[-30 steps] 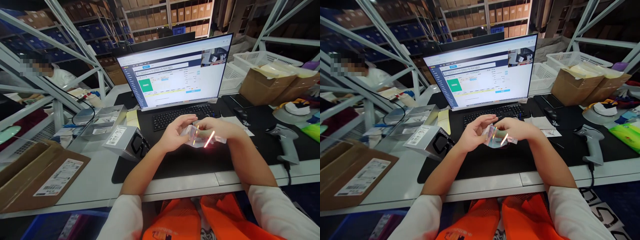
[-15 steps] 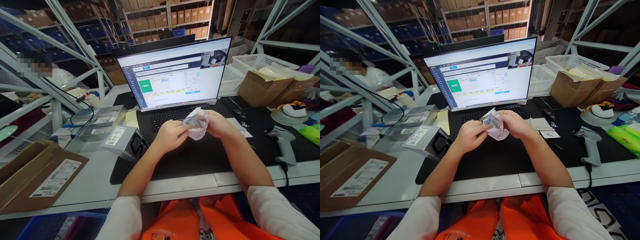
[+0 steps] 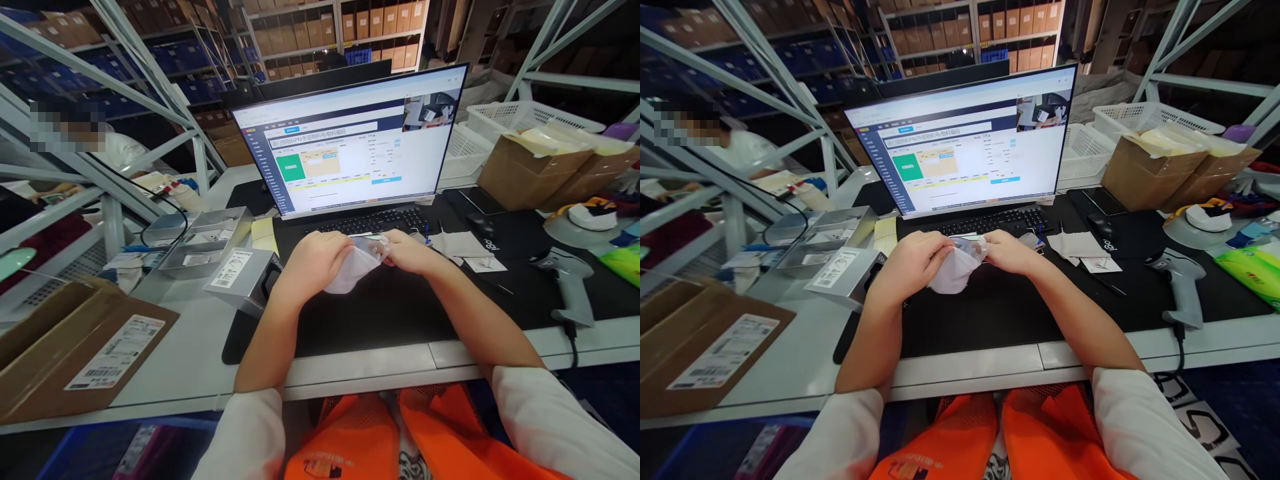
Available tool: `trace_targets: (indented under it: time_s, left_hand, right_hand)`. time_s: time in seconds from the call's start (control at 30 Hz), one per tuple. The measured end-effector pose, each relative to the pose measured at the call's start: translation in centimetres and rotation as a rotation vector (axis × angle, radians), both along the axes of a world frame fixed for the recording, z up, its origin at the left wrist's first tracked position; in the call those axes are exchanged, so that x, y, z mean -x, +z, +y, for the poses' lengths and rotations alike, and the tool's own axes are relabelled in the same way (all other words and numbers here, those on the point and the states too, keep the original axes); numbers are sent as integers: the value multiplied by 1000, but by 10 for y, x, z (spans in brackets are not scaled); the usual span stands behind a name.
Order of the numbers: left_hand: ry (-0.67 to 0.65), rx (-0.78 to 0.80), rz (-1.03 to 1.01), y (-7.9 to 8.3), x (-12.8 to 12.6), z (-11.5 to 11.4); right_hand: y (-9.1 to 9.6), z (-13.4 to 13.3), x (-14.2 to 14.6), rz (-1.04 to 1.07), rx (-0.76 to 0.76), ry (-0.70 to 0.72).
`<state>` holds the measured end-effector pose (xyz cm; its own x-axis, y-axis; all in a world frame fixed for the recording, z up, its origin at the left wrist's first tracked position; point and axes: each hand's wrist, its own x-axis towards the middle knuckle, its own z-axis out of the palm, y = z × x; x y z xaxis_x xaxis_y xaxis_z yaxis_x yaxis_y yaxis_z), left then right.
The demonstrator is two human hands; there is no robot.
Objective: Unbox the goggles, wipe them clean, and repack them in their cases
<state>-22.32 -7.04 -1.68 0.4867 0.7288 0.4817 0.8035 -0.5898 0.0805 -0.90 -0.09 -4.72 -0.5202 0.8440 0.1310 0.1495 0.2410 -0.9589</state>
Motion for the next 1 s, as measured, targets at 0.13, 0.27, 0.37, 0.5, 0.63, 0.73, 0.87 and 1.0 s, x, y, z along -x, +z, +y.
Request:
trace_targets:
  time_s: [0.13,0.27,0.37,0.5,0.63,0.73,0.87,1.0]
  left_hand:
    - [-5,-24,-56,3,3,-3]
    - [-62,-19,-194,3,2,-4]
    - [-113,-91,-413,-3,-2,0]
    - [-51,-212,-696,-16,-12,8]
    - [-232,-74,-624,-23,-19,17]
    - [-296,-86,-571,-25,-21,22]
    - [-250,-77,-638,-38,-26,29]
    - [-165,-5,-925,-66,-47,42]
  right_hand:
    - [-5,3,-2,125,97,-7]
    - [-2,3,-10,273,166,43]
    - [2,0,-13,477,27,-28]
    - [-1,-5,-4,319,-219,86]
    - [-17,-11,18,190,-69,329]
    - [-22,-15,26,240,-39,264]
    - [-5,-14,10,111,-95,253]
    - [20,-2,-30,148,-141,122]
